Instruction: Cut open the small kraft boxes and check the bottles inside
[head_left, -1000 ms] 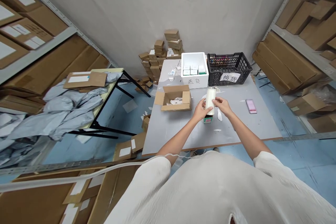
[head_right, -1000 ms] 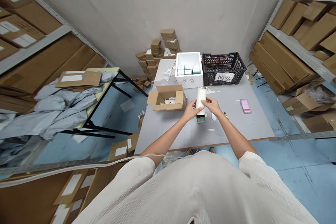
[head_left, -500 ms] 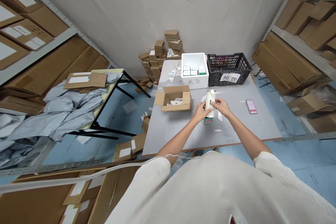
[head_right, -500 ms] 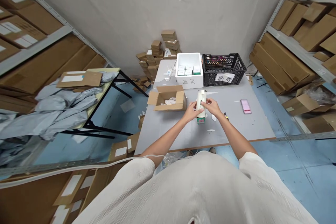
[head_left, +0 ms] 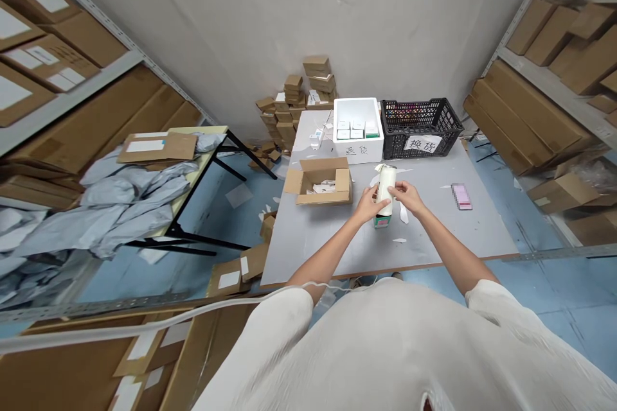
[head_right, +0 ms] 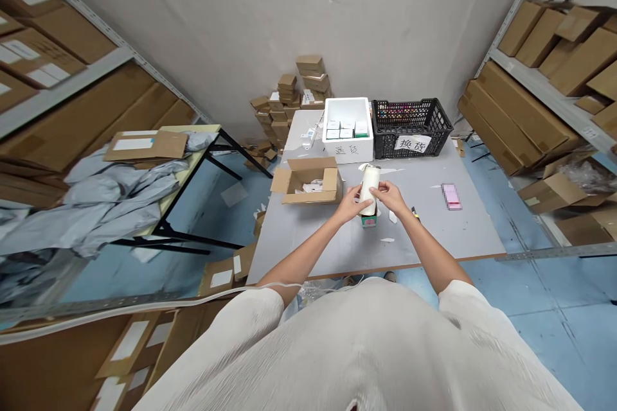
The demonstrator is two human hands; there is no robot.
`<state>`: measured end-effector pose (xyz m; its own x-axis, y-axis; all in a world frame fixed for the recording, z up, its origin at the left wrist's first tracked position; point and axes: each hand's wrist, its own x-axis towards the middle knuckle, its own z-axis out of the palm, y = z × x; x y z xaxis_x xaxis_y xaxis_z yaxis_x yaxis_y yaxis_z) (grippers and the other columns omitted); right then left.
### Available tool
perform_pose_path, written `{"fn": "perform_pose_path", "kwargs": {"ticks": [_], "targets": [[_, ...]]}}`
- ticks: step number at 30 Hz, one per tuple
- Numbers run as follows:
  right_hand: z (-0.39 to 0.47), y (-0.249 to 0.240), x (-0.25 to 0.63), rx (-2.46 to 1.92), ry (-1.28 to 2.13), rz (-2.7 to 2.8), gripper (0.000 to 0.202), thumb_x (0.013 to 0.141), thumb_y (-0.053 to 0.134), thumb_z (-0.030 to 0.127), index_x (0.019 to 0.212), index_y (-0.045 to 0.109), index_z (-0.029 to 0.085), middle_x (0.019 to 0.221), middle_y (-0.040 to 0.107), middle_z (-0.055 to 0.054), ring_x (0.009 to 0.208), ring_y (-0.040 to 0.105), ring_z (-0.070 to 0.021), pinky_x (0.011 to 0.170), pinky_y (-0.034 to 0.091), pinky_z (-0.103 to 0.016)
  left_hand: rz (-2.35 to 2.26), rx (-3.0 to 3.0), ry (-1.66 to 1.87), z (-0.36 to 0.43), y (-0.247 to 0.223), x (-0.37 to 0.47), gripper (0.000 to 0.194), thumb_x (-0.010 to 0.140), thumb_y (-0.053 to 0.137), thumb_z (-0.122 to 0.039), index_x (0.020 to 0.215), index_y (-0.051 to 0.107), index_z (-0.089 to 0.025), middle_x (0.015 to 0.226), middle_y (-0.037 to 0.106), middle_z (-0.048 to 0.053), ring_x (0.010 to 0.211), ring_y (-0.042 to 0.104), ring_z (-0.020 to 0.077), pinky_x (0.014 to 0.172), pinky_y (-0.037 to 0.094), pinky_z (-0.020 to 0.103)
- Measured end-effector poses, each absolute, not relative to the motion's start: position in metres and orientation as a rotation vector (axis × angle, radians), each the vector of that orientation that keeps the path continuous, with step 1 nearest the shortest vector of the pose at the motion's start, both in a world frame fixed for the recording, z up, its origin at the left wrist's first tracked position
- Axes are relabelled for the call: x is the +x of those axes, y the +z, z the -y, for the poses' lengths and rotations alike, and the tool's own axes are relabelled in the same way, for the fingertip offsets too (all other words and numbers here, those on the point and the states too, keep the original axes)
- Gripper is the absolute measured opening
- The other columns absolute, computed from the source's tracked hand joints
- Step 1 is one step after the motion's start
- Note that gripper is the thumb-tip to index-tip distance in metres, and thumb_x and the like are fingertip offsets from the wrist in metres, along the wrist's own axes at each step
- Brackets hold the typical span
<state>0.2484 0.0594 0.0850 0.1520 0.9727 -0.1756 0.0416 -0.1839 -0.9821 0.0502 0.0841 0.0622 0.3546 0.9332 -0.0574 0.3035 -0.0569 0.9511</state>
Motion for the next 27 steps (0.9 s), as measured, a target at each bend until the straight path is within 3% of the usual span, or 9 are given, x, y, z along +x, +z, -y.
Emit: {"fn": "perform_pose_path", "kwargs": {"ticks": [5, 9, 13, 16, 20, 24, 27], "targets": [[-0.061, 0.085, 0.250, -1.366, 1.281, 0.986, 0.061, 0.069, 0.091, 0.068, 0.105, 0.065, 0.025, 0.096, 0.076, -0.004, 0.096, 0.073, -0.0238, 0.086, 0.064, -0.044, -1.033, 1.469, 0.822, -0.085, 0.059, 0.052, 0.080, 0.090, 0.084, -0.048, 0.158, 0.052, -0.020, 0.140, 0.068, 0.017, 0.123, 0.070, 0.0297, 0.104, 0.060, 0.047], [-0.062, 0.083, 0.252, -1.400, 1.243, 1.026, 0.066, 0.067, 0.094, 0.061, 0.115, 0.069, 0.024, 0.100, 0.075, -0.005, 0.092, 0.071, -0.0226, 0.083, 0.064, -0.043, -1.079, 1.525, 0.816, -0.084, 0.064, 0.051, 0.067, 0.093, 0.080, -0.049, 0.152, 0.061, -0.023, 0.137, 0.067, 0.014, 0.118, 0.072, 0.0278, 0.109, 0.058, 0.046], [-0.061, 0.081, 0.249, -1.436, 1.181, 1.071, 0.067, 0.063, 0.095, 0.064, 0.110, 0.075, 0.021, 0.095, 0.072, -0.004, 0.085, 0.067, -0.0210, 0.080, 0.062, -0.040, -1.187, 1.626, 0.754, -0.084, 0.070, 0.049, 0.069, 0.083, 0.089, -0.046, 0.145, 0.067, -0.022, 0.129, 0.065, 0.011, 0.113, 0.071, 0.0267, 0.110, 0.057, 0.045], [-0.060, 0.084, 0.247, -1.421, 1.177, 1.059, 0.060, 0.068, 0.091, 0.066, 0.107, 0.075, 0.024, 0.099, 0.075, -0.006, 0.089, 0.068, -0.0231, 0.080, 0.062, -0.041, -1.156, 1.548, 0.791, -0.084, 0.070, 0.049, 0.076, 0.083, 0.090, -0.044, 0.148, 0.061, -0.020, 0.132, 0.068, 0.014, 0.117, 0.070, 0.0281, 0.107, 0.058, 0.047], [-0.061, 0.089, 0.249, -1.324, 1.205, 1.092, 0.060, 0.069, 0.090, 0.064, 0.111, 0.073, 0.026, 0.111, 0.078, -0.009, 0.101, 0.070, -0.0255, 0.089, 0.061, -0.043, -1.041, 1.369, 0.878, -0.084, 0.068, 0.051, 0.080, 0.086, 0.089, -0.053, 0.151, 0.055, -0.021, 0.135, 0.072, 0.017, 0.120, 0.072, 0.0294, 0.105, 0.060, 0.048], [-0.063, 0.089, 0.248, -1.312, 1.215, 1.094, 0.067, 0.068, 0.091, 0.065, 0.118, 0.070, 0.025, 0.111, 0.077, -0.009, 0.102, 0.071, -0.0254, 0.092, 0.061, -0.044, -1.028, 1.375, 0.860, -0.083, 0.072, 0.051, 0.072, 0.093, 0.079, -0.063, 0.150, 0.060, -0.023, 0.132, 0.072, 0.013, 0.119, 0.073, 0.0285, 0.106, 0.060, 0.046], [-0.064, 0.087, 0.245, -1.381, 1.155, 1.097, 0.070, 0.064, 0.093, 0.064, 0.117, 0.071, 0.024, 0.111, 0.075, -0.009, 0.099, 0.070, -0.0242, 0.090, 0.062, -0.043, -1.152, 1.477, 0.789, -0.084, 0.076, 0.048, 0.073, 0.090, 0.082, -0.067, 0.146, 0.067, -0.022, 0.128, 0.066, 0.012, 0.112, 0.072, 0.0272, 0.106, 0.060, 0.044]]}}
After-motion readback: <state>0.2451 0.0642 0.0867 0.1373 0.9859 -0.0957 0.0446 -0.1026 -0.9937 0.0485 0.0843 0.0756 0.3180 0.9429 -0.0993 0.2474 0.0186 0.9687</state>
